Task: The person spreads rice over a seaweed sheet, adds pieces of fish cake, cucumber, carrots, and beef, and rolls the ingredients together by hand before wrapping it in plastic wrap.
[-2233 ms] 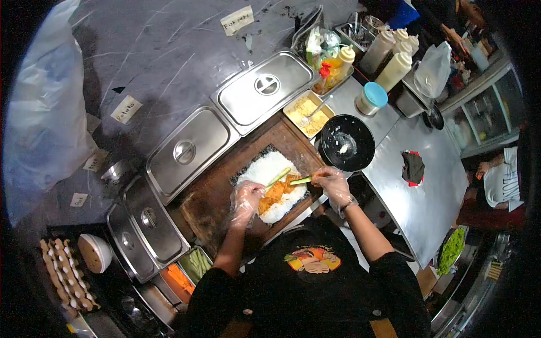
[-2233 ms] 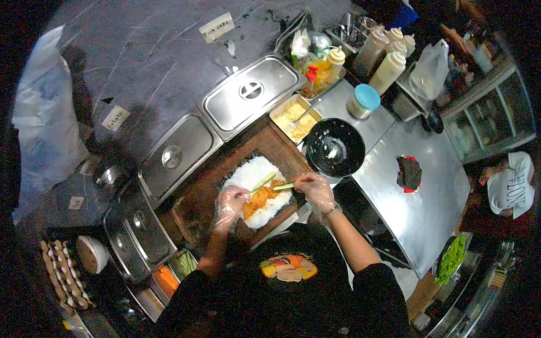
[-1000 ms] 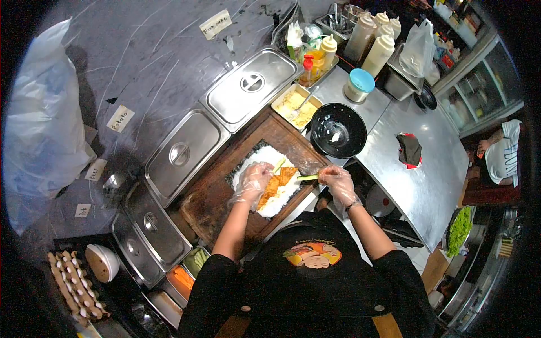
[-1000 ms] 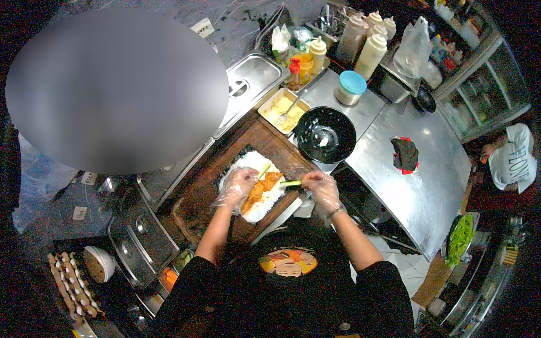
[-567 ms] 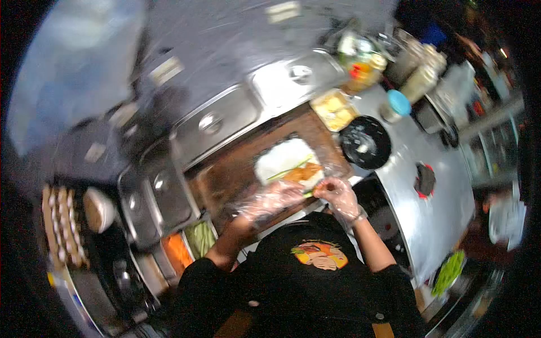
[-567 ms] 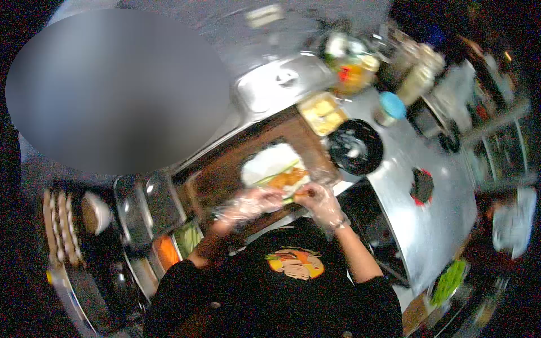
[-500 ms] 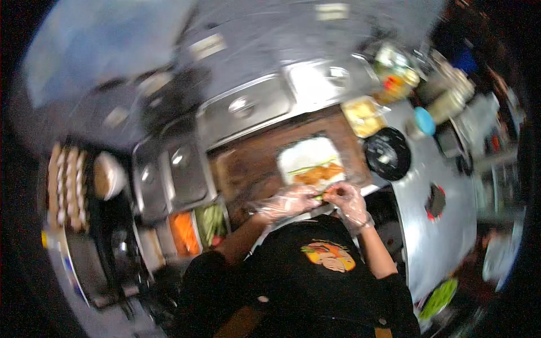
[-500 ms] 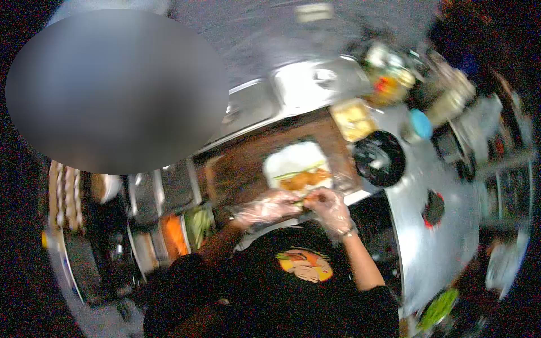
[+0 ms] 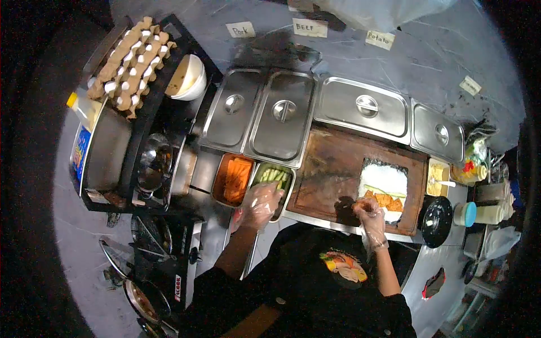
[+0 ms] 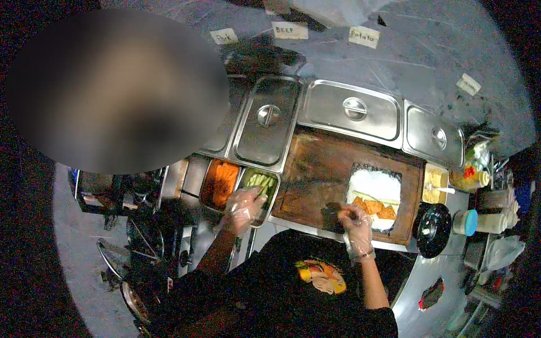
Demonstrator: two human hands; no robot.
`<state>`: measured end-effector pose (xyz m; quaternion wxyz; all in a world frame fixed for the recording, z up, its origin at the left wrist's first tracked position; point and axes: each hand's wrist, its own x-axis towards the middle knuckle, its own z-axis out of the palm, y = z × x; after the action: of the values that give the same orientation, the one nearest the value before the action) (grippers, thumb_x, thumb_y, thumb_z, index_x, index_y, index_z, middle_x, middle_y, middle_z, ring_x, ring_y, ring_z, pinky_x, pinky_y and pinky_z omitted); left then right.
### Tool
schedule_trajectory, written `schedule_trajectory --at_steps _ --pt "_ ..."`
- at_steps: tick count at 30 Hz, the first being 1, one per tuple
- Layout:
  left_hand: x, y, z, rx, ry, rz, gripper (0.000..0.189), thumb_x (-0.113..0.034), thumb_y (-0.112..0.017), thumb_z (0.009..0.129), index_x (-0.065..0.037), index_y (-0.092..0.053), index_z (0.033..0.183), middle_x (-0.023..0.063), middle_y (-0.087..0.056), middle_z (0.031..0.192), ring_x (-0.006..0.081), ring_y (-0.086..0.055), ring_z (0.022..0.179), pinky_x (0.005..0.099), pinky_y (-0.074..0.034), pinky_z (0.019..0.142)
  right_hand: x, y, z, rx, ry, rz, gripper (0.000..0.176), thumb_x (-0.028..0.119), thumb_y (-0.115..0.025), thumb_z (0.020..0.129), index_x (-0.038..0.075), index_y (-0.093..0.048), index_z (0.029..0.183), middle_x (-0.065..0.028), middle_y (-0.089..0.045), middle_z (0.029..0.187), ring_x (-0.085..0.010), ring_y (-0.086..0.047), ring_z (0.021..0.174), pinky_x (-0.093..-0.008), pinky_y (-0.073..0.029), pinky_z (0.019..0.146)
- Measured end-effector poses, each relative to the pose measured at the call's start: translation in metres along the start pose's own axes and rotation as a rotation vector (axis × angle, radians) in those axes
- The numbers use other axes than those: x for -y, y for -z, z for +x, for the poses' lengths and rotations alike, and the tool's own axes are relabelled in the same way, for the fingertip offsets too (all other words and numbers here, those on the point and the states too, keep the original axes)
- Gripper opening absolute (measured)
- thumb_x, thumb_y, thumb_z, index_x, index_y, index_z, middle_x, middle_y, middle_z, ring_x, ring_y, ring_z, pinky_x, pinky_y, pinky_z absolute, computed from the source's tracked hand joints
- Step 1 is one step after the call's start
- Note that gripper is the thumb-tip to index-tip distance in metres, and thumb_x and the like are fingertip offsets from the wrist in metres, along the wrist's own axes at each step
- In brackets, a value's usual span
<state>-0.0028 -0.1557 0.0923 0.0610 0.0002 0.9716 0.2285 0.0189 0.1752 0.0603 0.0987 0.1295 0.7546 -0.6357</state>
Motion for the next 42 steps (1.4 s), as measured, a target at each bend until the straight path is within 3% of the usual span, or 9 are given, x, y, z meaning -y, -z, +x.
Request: schedule_trajectory --at_steps 2,4,8,10,14,19,25,30,42 --pt "0.022 -0.01 0.001 -0.047 0.114 0.044 0.031 -0.025 -0.06 0.089 -0.004 -0.067 0.112 0.0176 -0.068 0.107 0.0346 -0.064 0.101 0.0445 -0.051 0.089 0.006 -0.002 0.001 0.034 -0.039 -0.009 0.018 0.002 -0.068 0.085 0.003 -0.066 0.103 -0.0013 -0.066 0.087 -0.0081 -0.058 0.081 -0.0232 -0.048 0.074" --pt "0.074 -0.023 0.0 -0.422 0.097 -0.227 0.025 -0.023 -0.061 0.086 -0.005 -0.068 0.102 0.016 -0.068 0.097 0.0346 -0.065 0.095 0.0463 -0.052 0.083 -0.008 -0.002 0.004 0.03 -0.028 0.004 0.018 0.002 -0.068 0.085 0.003 -0.066 0.103 -0.0011 -0.066 0.087 -0.0081 -0.058 0.081 -0.0235 -0.047 0.075" --pt "0.208 -0.089 0.026 -0.512 0.078 -0.049 0.023 -0.024 -0.064 0.083 -0.005 -0.065 0.095 0.0149 -0.066 0.087 0.0364 -0.064 0.087 0.0473 -0.053 0.075 -0.014 -0.002 0.001 0.021 0.002 0.061 0.016 0.001 -0.067 0.084 0.004 -0.066 0.1 -0.002 -0.066 0.088 -0.0099 -0.059 0.084 -0.0251 -0.047 0.078" --pt "0.224 -0.099 0.036 -0.268 0.202 0.368 0.024 -0.026 -0.062 0.082 -0.006 -0.063 0.095 0.0198 -0.065 0.093 0.0379 -0.063 0.089 0.0459 -0.053 0.076 -0.009 0.002 -0.007 0.001 0.016 -0.029 0.014 0.002 -0.066 0.084 0.004 -0.066 0.098 -0.003 -0.067 0.089 -0.012 -0.06 0.084 -0.0267 -0.048 0.079" --pt "0.254 -0.123 0.055 0.138 0.153 0.29 0.032 -0.029 -0.057 0.086 -0.005 -0.061 0.106 0.0217 -0.064 0.104 0.0358 -0.063 0.098 0.0441 -0.051 0.086 -0.01 0.011 -0.02 0.001 0.035 -0.065 0.017 0.009 -0.068 0.088 0.005 -0.067 0.104 -0.0017 -0.067 0.092 -0.01 -0.06 0.085 -0.0266 -0.051 0.079" --pt "0.202 -0.115 0.091 0.086 0.047 0.181 0.031 -0.027 -0.057 0.087 -0.005 -0.061 0.108 0.0203 -0.064 0.104 0.034 -0.063 0.097 0.043 -0.051 0.085 -0.05 0.004 -0.027 0.028 0.045 -0.054 0.027 0.023 -0.064 0.094 0.005 -0.063 0.114 -0.0039 -0.067 0.103 -0.0114 -0.06 0.098 -0.0317 -0.05 0.09" --pt "-0.004 -0.063 0.112 -0.02 -0.244 -0.045 0.03 -0.026 -0.057 0.088 -0.005 -0.06 0.109 0.0185 -0.064 0.104 0.0318 -0.062 0.096 0.0416 -0.051 0.084 -0.05 0.012 -0.039 -0.174 0.235 -0.055 0.032 0.032 -0.067 0.088 0.004 -0.064 0.103 -0.0047 -0.069 0.087 -0.0142 -0.064 0.079 -0.0304 -0.053 0.072" --pt "-0.095 -0.066 0.084 0.105 -0.438 -0.117 0.03 -0.025 -0.057 0.089 -0.005 -0.059 0.111 0.0171 -0.063 0.104 0.03 -0.062 0.095 0.0405 -0.051 0.083 -0.064 0.019 -0.05 -0.283 0.232 -0.002 0.027 0.031 -0.068 0.085 0.007 -0.064 0.097 -0.0076 -0.066 0.076 -0.0179 -0.064 0.072 -0.0335 -0.048 0.064" --pt "-0.132 -0.072 0.051 0.246 -0.477 -0.127 0.029 -0.022 -0.057 0.091 -0.004 -0.058 0.114 0.0137 -0.063 0.103 0.0256 -0.062 0.093 0.0377 -0.052 0.08 -0.09 0.029 -0.056 -0.276 0.159 0.055 0.024 0.021 -0.069 0.082 0.005 -0.062 0.097 -0.0034 -0.062 0.079 -0.0144 -0.058 0.075 -0.032 -0.047 0.068"
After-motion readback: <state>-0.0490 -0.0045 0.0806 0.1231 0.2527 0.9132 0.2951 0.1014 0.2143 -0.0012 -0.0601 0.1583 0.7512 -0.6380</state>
